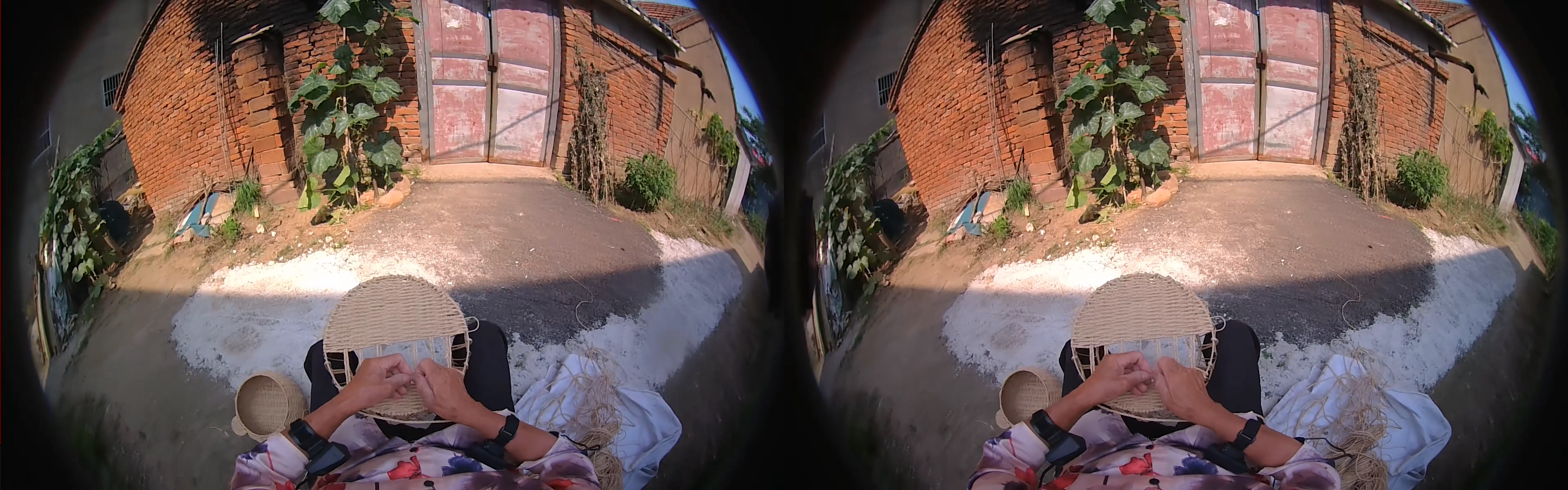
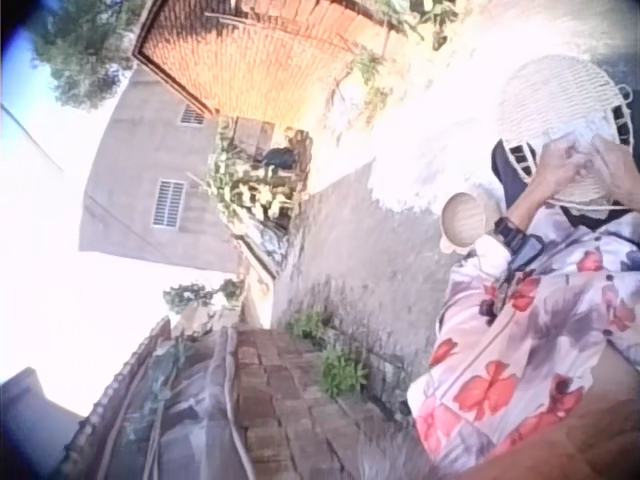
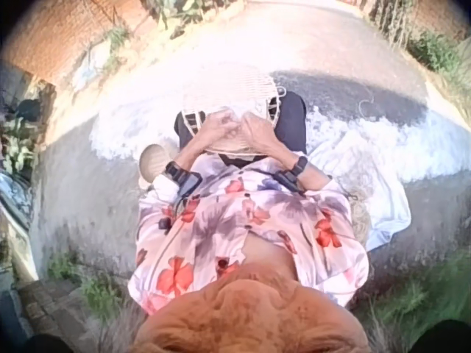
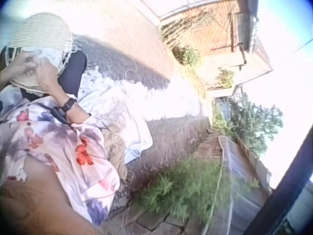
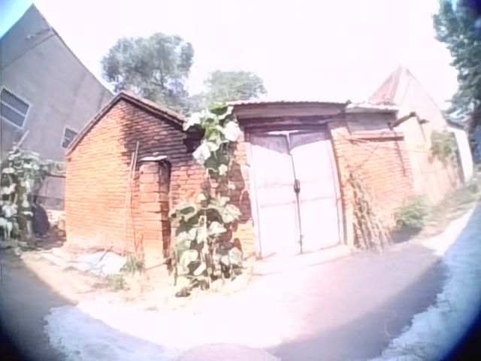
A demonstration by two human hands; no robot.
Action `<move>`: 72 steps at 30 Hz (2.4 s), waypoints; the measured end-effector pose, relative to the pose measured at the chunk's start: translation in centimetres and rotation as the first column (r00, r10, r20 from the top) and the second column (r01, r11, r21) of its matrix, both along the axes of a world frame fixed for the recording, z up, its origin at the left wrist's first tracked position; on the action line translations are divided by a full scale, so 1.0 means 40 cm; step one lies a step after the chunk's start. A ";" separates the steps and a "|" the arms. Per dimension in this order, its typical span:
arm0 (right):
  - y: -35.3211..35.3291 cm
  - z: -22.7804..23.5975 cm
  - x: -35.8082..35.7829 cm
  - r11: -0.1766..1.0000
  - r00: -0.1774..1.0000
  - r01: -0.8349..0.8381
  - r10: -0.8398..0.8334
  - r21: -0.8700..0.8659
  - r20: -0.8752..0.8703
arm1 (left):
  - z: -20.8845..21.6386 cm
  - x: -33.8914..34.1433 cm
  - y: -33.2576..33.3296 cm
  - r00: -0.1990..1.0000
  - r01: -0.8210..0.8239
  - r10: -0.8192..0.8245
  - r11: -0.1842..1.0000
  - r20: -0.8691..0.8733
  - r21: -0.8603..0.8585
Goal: The person is weaving a circular basket or lid using thin strips of material.
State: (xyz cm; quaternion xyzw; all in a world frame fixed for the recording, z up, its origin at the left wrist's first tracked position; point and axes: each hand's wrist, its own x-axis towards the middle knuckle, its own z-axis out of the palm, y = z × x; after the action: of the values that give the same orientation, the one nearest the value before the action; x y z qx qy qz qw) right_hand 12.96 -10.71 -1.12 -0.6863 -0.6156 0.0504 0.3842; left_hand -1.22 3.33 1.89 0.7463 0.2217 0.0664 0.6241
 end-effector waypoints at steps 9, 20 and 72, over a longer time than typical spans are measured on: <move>0.019 -0.023 0.032 0.997 0.930 -0.007 -0.023 -0.079 -0.368 | -0.004 -0.003 -0.044 0.967 -0.122 -0.145 0.452 0.208 0.883; -0.019 -0.023 0.044 0.996 0.770 -0.091 0.067 -0.005 -0.635 | 0.005 0.000 -0.016 0.973 0.051 -0.216 0.551 0.084 0.833; -0.042 -0.010 0.053 0.999 0.929 -0.014 0.030 0.044 -0.370 | -0.033 0.024 -0.063 0.981 -0.114 -0.041 0.678 0.192 0.726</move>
State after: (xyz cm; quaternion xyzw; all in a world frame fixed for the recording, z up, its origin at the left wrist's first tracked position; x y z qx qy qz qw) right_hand 15.06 -12.38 -1.50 -0.6496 -0.5407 0.1707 0.5065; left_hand -0.26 0.81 0.59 0.9191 0.1298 0.2338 0.2894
